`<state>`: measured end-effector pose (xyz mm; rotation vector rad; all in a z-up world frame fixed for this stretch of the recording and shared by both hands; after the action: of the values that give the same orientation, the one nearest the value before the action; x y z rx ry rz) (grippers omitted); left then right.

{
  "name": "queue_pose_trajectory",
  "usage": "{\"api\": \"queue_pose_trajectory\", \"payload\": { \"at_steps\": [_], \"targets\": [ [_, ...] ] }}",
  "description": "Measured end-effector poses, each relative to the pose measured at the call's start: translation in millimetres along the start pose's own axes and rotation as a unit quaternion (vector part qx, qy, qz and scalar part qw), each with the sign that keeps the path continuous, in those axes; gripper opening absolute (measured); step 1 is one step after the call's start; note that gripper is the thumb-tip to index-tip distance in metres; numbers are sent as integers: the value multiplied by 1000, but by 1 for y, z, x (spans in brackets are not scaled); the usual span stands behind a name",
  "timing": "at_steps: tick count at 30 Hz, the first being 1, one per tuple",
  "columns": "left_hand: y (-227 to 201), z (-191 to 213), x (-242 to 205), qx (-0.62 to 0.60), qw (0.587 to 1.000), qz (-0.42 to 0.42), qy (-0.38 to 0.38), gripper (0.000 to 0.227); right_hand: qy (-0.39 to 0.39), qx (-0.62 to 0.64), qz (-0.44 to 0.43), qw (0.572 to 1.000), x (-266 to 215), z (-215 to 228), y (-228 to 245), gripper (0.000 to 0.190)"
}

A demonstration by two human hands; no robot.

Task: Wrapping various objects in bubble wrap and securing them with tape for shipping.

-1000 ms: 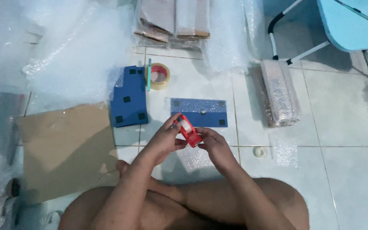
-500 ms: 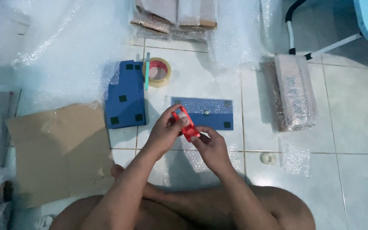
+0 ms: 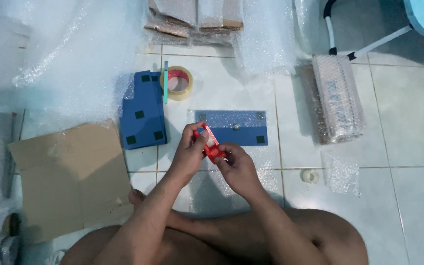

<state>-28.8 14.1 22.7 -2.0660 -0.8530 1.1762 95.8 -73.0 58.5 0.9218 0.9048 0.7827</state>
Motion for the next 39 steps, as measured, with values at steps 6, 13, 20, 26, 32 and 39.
{"api": "queue_pose_trajectory", "payload": {
  "at_steps": [6, 13, 20, 26, 32, 39],
  "targets": [
    [-4, -7, -11, 10, 1000, 1, -3, 49, 15, -13, -39, 999, -5, 1, -4, 35],
    [-11, -10, -18, 43, 999, 11, -4, 64, 25, -1, -93, 995, -8, 2, -20, 37],
    [-17, -14, -20, 55, 998, 11, 17, 80, -7, -26, -53, 998, -7, 11, 6, 26],
    [-10, -14, -19, 98, 995, 18, 31, 72, 47, -81, -90, 992, 1, 7, -10, 19],
    [2, -5, -4, 108, 993, 11, 40, 60, 94, -53, -94, 990, -6, 2, 7, 23],
    [6, -16, -6, 38, 991, 58, 113, 82, 108, -32, -73, 991, -4, 4, 3, 25]
  ]
}}
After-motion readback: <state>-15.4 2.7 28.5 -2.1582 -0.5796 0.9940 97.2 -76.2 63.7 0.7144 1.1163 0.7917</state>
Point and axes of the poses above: each hand's wrist, its own x-axis towards the middle knuckle, its own z-axis out of the back of the hand, y = z × x, the point moved 10 cm from there along x, towards the middle knuckle, and after that the axes turned 11 degrees about -x, right-handed, at the moved point
